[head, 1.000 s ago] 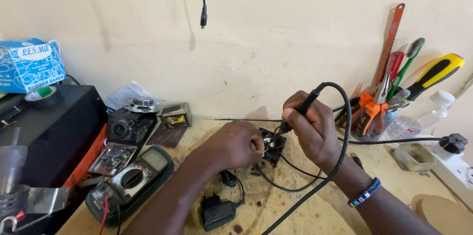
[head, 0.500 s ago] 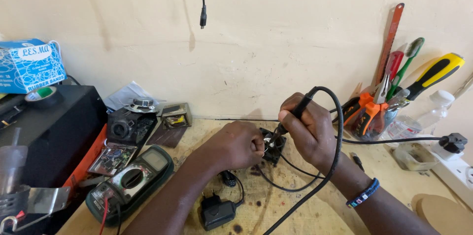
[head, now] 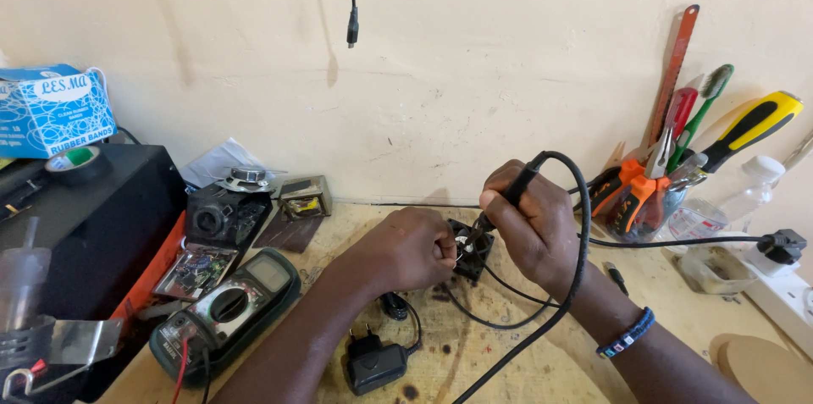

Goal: Soldering electrical wires to a small DC cooling fan on an electronics repair workbench.

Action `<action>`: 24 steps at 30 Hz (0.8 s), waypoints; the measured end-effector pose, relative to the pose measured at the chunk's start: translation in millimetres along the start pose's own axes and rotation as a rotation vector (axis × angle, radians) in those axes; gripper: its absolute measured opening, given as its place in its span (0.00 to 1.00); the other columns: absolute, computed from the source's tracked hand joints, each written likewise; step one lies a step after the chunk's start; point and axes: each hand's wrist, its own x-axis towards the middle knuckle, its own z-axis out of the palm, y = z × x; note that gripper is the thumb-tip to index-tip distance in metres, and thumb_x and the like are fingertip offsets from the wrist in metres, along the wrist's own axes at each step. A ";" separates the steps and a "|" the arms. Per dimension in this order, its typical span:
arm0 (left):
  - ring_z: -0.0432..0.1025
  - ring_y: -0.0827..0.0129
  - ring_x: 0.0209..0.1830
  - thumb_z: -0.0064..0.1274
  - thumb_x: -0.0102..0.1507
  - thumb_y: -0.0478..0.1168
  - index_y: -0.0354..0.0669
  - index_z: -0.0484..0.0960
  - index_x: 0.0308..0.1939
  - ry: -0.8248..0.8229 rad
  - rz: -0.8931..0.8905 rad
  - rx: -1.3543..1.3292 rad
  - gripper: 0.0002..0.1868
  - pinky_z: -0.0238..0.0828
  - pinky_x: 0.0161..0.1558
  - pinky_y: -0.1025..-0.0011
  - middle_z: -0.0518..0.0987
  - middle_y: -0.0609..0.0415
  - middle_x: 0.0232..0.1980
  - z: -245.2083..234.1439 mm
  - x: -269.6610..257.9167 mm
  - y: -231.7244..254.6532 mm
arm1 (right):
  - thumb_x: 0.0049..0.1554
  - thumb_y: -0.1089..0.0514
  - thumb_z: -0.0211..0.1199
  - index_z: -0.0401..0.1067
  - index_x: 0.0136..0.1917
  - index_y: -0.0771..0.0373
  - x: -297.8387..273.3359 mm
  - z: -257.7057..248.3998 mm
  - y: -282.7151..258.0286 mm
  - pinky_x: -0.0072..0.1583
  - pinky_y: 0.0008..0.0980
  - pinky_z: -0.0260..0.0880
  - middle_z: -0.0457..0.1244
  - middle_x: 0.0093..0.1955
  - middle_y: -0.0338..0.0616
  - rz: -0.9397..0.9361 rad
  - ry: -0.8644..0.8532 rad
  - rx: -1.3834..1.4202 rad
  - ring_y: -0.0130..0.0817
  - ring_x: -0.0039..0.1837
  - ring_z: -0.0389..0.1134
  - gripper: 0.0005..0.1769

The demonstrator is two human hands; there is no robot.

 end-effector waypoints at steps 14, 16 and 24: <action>0.84 0.47 0.42 0.61 0.65 0.46 0.42 0.88 0.38 -0.011 -0.048 0.046 0.11 0.84 0.42 0.55 0.83 0.47 0.37 3.4 2.5 -0.3 | 0.68 0.64 0.60 0.76 0.41 0.69 1.3 1.5 -7.2 0.40 0.40 0.70 0.64 0.33 0.55 -0.010 0.007 -0.067 0.51 0.36 0.70 0.13; 0.84 0.47 0.42 0.61 0.65 0.46 0.42 0.88 0.38 -0.016 -0.045 0.051 0.11 0.84 0.42 0.55 0.83 0.47 0.37 3.8 3.4 -1.0 | 0.68 0.64 0.61 0.75 0.41 0.69 2.3 2.1 -7.4 0.40 0.39 0.70 0.64 0.33 0.54 -0.023 0.007 -0.075 0.50 0.36 0.70 0.12; 0.83 0.46 0.41 0.58 0.65 0.44 0.42 0.87 0.38 -0.023 -0.052 0.060 0.10 0.84 0.42 0.55 0.82 0.46 0.36 5.5 3.6 1.1 | 0.67 0.64 0.62 0.76 0.41 0.68 2.8 4.5 -7.7 0.38 0.39 0.70 0.64 0.32 0.53 -0.042 0.005 -0.083 0.49 0.36 0.70 0.12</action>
